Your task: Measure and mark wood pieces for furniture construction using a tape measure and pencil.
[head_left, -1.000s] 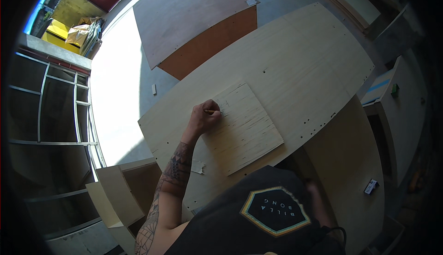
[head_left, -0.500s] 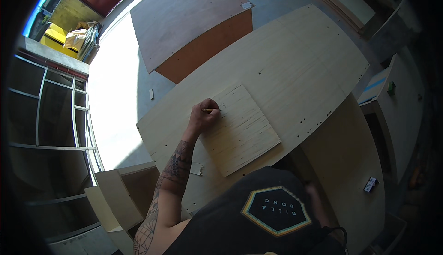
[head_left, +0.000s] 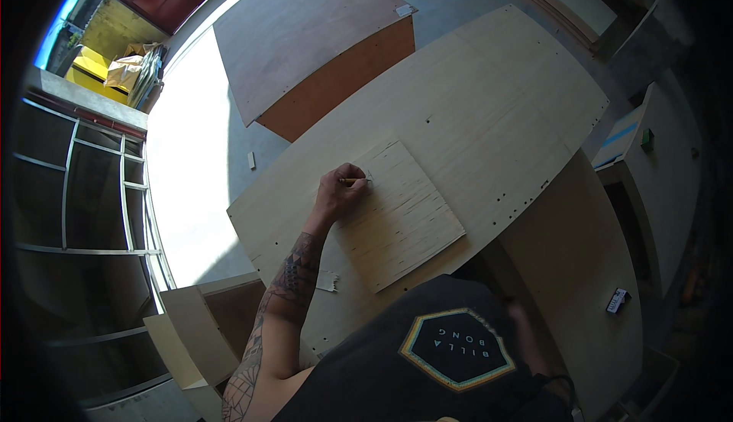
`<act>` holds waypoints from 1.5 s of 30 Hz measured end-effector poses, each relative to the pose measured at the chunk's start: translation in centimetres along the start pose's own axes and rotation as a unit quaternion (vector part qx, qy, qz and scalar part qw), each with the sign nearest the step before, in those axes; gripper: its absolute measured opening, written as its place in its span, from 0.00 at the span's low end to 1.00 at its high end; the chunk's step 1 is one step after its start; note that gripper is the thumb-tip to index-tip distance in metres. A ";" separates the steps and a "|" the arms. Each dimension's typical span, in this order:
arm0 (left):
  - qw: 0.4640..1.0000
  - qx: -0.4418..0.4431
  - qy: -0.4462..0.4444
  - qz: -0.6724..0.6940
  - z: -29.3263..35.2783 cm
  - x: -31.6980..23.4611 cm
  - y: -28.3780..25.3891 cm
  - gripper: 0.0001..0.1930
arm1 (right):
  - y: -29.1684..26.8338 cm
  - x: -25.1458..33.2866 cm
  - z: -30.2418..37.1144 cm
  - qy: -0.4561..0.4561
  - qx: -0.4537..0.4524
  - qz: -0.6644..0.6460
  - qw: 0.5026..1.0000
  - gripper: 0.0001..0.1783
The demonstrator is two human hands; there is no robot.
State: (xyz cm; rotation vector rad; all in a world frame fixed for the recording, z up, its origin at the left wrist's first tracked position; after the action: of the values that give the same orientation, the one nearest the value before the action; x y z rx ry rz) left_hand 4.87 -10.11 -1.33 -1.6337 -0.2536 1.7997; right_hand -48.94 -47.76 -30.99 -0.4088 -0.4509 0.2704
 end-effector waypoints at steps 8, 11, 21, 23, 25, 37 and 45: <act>1.000 0.019 -0.024 -0.004 0.7 0.1 -1.3 0.09 | 0.2 3.6 1.7 0.041 0.028 -0.006 0.999 0.37; 0.999 0.032 -0.014 0.027 -0.7 -0.5 0.9 0.10 | 0.3 -1.2 1.5 0.011 -0.031 -0.025 0.999 0.38; 0.973 0.032 -0.070 0.218 0.0 1.8 -0.8 0.11 | 3.8 -2.0 4.1 0.028 -0.085 -0.082 0.993 0.29; 0.961 -0.061 0.008 0.270 1.6 3.0 -4.0 0.15 | 4.7 -0.4 5.3 0.023 -0.096 -0.105 0.990 0.29; 0.964 -0.168 0.006 0.206 3.7 3.9 -5.7 0.17 | 5.7 -1.1 6.3 0.029 -0.089 -0.148 0.985 0.29; 0.957 -0.017 0.127 -0.261 8.9 3.5 -0.7 0.45 | 17.0 -5.0 9.5 -0.009 -0.115 -0.390 0.914 0.23; 0.954 0.053 0.165 -0.244 14.9 -0.4 6.4 0.43 | 11.7 17.8 19.4 -0.247 0.038 -0.602 0.759 0.39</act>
State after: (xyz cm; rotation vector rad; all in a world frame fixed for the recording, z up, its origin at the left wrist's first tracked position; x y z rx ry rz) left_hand -11.35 -10.73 -1.70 -1.5942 -0.3643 1.1353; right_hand -44.57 -25.11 -13.65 0.1075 -1.1301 -0.8958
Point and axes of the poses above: each hand's wrist, its own z-axis away from the middle knuckle, its own y-axis out of the palm, x = y × z, the point moved 5 cm from there along -z, towards the middle knuckle, and after that the axes turned 8 degrees about -y, right-handed, at the moved point
